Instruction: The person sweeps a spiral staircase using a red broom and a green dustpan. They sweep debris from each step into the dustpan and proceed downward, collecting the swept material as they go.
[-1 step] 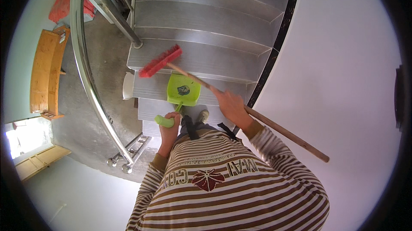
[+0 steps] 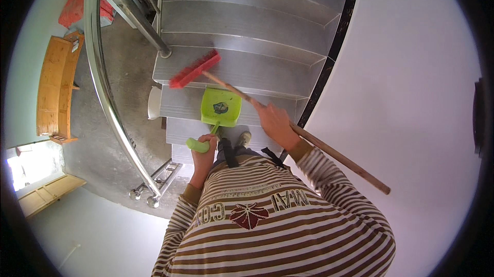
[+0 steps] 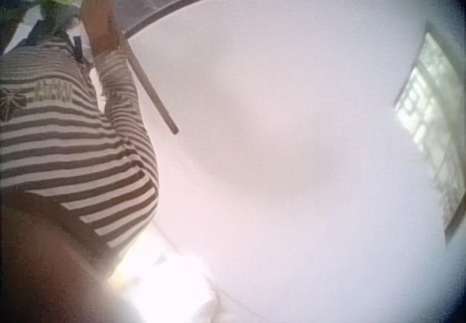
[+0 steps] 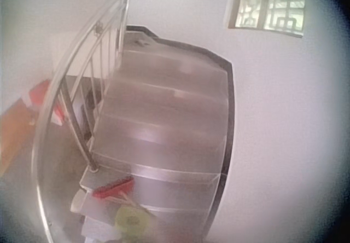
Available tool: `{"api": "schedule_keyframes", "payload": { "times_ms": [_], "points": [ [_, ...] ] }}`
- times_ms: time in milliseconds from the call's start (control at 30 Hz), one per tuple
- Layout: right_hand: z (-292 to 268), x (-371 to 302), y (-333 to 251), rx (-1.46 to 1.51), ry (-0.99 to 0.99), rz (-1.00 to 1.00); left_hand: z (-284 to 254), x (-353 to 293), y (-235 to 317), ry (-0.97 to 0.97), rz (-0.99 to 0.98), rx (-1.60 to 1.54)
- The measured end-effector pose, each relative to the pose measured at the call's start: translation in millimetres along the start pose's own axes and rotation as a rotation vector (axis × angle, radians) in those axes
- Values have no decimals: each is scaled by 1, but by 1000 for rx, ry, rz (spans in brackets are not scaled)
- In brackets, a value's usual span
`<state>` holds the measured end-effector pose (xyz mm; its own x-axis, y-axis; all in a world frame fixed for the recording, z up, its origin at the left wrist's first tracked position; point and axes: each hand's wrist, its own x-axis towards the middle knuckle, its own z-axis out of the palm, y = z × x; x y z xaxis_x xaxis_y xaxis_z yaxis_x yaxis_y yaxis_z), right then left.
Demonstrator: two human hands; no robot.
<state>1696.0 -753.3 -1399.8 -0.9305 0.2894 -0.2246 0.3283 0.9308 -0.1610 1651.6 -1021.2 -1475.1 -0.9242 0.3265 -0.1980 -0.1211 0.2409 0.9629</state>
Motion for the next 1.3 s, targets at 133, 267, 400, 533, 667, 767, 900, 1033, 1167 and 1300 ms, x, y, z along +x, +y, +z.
{"api": "schedule_keyframes", "payload": {
  "times_ms": [133, 267, 400, 533, 667, 767, 900, 1033, 1167, 1300],
  "points": [
    [57, -1, 31, 56, 8, 45, 6, -2, 0, -34, -48, -10],
    [14, -77, 32, -3, -237, 64, 2, -4, 0, -9, -21, 18],
    [-61, -126, 39, 71, -331, 95, 4, -4, 1, 1, 13, 46],
    [-80, -128, 37, 49, -308, 130, 6, -2, -2, -28, -6, 36],
    [-58, -107, 47, -59, -124, 137, 8, -1, -6, -42, 39, 34],
    [-20, -89, 66, -162, -53, 213, 11, -1, -3, -45, 33, 68],
    [26, -85, 110, -150, -35, 212, 15, -6, 1, -67, -53, 62],
    [29, -123, 98, -125, -178, 234, 23, -4, -16, -42, 38, 41],
    [-24, -153, 65, 129, -390, 238, 24, -4, -3, -62, 20, 109],
    [-45, -156, 62, 213, -263, 168, 27, -3, 1, -82, 63, 103]
  ]
}}
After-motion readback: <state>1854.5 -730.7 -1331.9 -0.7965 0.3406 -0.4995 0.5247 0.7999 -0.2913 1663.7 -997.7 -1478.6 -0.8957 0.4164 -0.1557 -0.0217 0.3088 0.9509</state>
